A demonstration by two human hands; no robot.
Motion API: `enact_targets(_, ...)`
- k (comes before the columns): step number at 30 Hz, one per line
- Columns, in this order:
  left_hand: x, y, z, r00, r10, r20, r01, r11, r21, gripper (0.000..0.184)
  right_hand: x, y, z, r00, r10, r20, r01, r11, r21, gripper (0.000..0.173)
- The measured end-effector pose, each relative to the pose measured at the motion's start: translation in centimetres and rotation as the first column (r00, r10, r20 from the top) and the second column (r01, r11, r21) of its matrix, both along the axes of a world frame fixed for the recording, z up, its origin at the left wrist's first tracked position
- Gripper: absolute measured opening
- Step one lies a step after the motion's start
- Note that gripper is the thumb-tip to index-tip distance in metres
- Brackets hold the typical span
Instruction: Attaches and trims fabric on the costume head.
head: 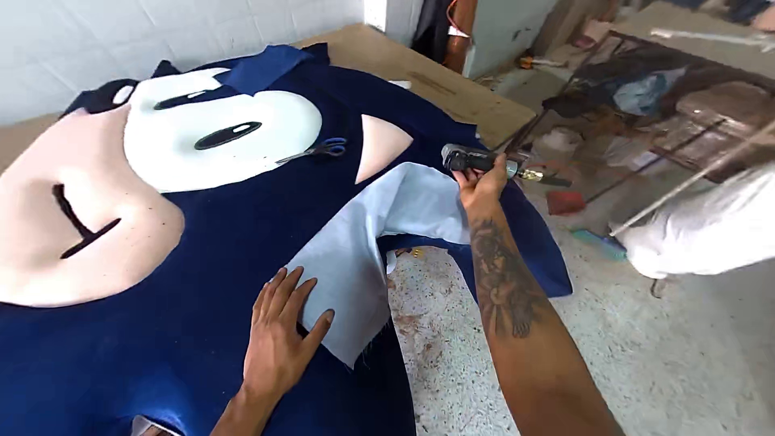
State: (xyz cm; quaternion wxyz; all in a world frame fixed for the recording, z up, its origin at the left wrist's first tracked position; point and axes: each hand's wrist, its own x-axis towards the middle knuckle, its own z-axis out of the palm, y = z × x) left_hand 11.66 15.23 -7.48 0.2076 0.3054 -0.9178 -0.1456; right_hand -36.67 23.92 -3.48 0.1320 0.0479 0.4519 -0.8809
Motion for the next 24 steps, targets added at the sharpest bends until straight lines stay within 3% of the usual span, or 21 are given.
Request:
enact_targets(1,-0.4,0.2,0.0,1.000,0.011,-0.010,-0.010,1.000,0.016,0.062,1.0,0.6,0.3,0.988,0.152,-0.039,-0.143,0.973,0.179,0.064)
enact_targets(2,-0.6,0.3,0.0,1.000,0.027,-0.011,-0.026,0.999,0.032,0.059,2.4,1.1,1.1,0.942,0.327,-0.070,-0.279,0.884,0.376,0.056)
enact_targets(4,-0.8,0.2,0.0,0.997,0.072,-0.007,-0.072,0.996,0.060,0.052,5.4,0.2,3.3,0.759,0.647,-0.072,-0.429,0.580,0.692,0.042)
enact_targets(5,-0.7,0.1,0.1,0.995,0.094,-0.012,-0.093,0.993,0.067,0.049,6.3,-1.5,4.0,0.654,0.750,-0.098,-0.406,0.457,0.792,0.038)
enact_targets(7,-1.0,-0.1,0.2,0.991,0.124,-0.048,-0.120,0.990,0.079,0.043,6.6,-6.9,5.6,0.441,0.867,-0.234,-0.137,0.323,0.937,0.031)
enact_targets(8,-1.3,-0.2,0.3,0.986,0.143,-0.082,-0.136,0.987,0.085,0.040,6.1,-10.5,6.5,0.347,0.886,-0.308,0.023,0.320,0.947,0.030)
enact_targets(10,-2.2,-0.4,0.8,0.973,0.176,-0.148,-0.161,0.981,0.107,0.035,4.9,-18.4,6.9,0.191,0.913,-0.360,0.187,0.326,0.927,0.028)
enact_targets(13,-5.6,-0.3,2.6,0.958,0.190,-0.214,-0.158,0.975,0.158,0.031,3.0,-27.5,4.2,-0.038,0.992,-0.119,0.284,0.125,0.951,0.025)
enact_targets(16,-11.3,-0.8,4.7,0.970,0.166,-0.177,-0.133,0.974,0.186,0.039,2.8,-30.9,3.1,-0.181,0.978,0.106,0.453,-0.012,0.891,0.027)
enact_targets(19,-17.1,-1.9,5.2,0.983,0.184,0.006,-0.182,0.967,0.179,0.071,3.4,-31.4,3.9,-0.220,0.959,0.177,0.489,-0.049,0.871,0.038)
enact_targets(20,-18.7,-2.6,5.0,0.981,0.178,0.082,-0.189,0.970,0.155,0.077,3.4,-30.9,4.8,-0.224,0.960,0.171,0.446,-0.055,0.893,0.042)
enact_targets(21,-19.9,-3.2,4.6,0.978,0.167,0.123,-0.183,0.974,0.132,0.073,3.1,-29.7,6.0,-0.218,0.965,0.144,0.349,-0.061,0.935,0.042)
enact_targets(22,-20.5,-3.7,4.2,0.979,0.151,0.140,-0.168,0.979,0.116,0.058,2.5,-27.5,7.0,-0.198,0.975,0.099,0.178,-0.063,0.982,0.036)
enact_targets(24,-20.5,-4.3,3.9,0.989,0.100,0.106,-0.114,0.984,0.135,0.028,1.5,-19.8,8.9,-0.180,0.984,0.020,-0.346,-0.082,0.934,0.024)
